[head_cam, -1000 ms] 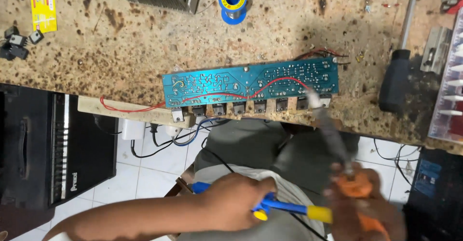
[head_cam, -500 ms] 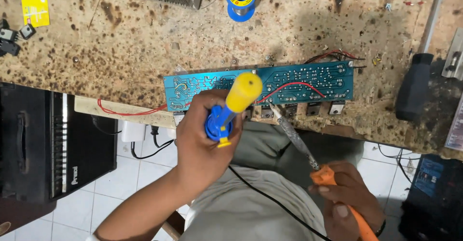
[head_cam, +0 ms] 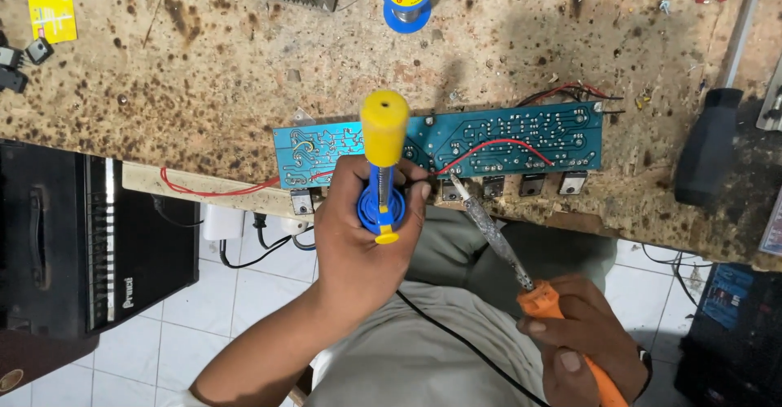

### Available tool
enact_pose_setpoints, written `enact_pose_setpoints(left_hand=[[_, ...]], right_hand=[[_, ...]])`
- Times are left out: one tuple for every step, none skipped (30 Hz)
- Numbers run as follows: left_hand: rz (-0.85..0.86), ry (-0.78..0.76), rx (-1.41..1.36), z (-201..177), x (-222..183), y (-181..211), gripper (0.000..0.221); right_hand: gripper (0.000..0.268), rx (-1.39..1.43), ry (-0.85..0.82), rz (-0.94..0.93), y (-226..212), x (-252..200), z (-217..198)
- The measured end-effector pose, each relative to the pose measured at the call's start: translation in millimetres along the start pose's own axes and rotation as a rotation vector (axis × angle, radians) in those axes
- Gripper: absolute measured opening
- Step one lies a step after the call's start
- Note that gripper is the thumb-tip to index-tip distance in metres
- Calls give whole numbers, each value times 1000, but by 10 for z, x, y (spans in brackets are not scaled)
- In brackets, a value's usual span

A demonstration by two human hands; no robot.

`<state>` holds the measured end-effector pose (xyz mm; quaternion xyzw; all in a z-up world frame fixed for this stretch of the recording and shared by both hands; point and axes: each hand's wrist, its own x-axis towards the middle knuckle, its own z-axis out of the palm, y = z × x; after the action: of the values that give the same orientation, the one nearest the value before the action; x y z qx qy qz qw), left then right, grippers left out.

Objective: Using a soldering iron and a desoldering pump to remove solder from components on a printed circuit board.

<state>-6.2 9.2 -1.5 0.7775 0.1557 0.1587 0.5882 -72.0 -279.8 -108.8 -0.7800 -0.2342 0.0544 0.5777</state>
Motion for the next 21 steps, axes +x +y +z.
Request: enact_pose_setpoints(left_hand=[[-2, 2, 1, 5, -12, 10, 19], [-25, 25, -54, 14, -16, 18, 21], [-49, 47, -110, 25, -20, 27, 24], [-49, 45, -110, 3, -63, -5, 24], [41, 40, -282, -18, -105, -36, 29], [133, 35, -455, -38, -141, -69, 37], [134, 32, -456, -51, -148, -4, 37], [139, 83, -628, -68, -172, 63, 37], [142, 135, -800, -86, -196, 131, 56], [144, 132, -800, -81, -192, 156, 56], [273, 171, -766, -81, -189, 182, 54], [398, 217, -730, -86, -196, 212, 53], [398, 219, -727, -106, -178, 191, 53], [462, 202, -730, -123, -158, 166, 49], [526, 184, -733, -140, -139, 142, 45], [526, 186, -732, -140, -145, 155, 45], [525, 201, -736, -137, -150, 168, 44], [522, 211, -743, -132, -152, 180, 44], [522, 209, -744, -129, -160, 160, 44], [539, 227, -726, -124, -164, 140, 44], [556, 244, -707, -119, -169, 121, 43]], right_hand=[[31, 2, -3, 0, 207, -66, -149], [32, 65, -216, 24, 413, -134, -296], [36, 129, -428, 52, 620, -202, -445], [36, 129, -427, 53, 371, -91, -315], [33, 111, -220, 51, 122, 22, -187], [37, 92, -12, 50, -122, 140, -57], [37, 91, -8, 50, -3, 141, -141], [35, 97, -148, 24, 105, 124, -227], [35, 104, -289, -2, 213, 105, -312], [35, 104, -286, -4, 206, 111, -311], [38, 79, -288, -15, 197, 117, -306], [42, 57, -295, -24, 182, 123, -306], [42, 59, -298, -25, -61, 247, -148], [37, 63, -25, 2, -298, 376, 6], [40, 66, 246, 37, -536, 503, 160], [40, 67, 244, 36, -587, 557, 162], [37, 109, 259, 50, -636, 611, 162], [34, 149, 278, 66, -687, 658, 165], [34, 148, 280, 66, -617, 611, 151], [32, 244, 292, 109, -550, 560, 138], [30, 341, 303, 152, -483, 510, 125]])
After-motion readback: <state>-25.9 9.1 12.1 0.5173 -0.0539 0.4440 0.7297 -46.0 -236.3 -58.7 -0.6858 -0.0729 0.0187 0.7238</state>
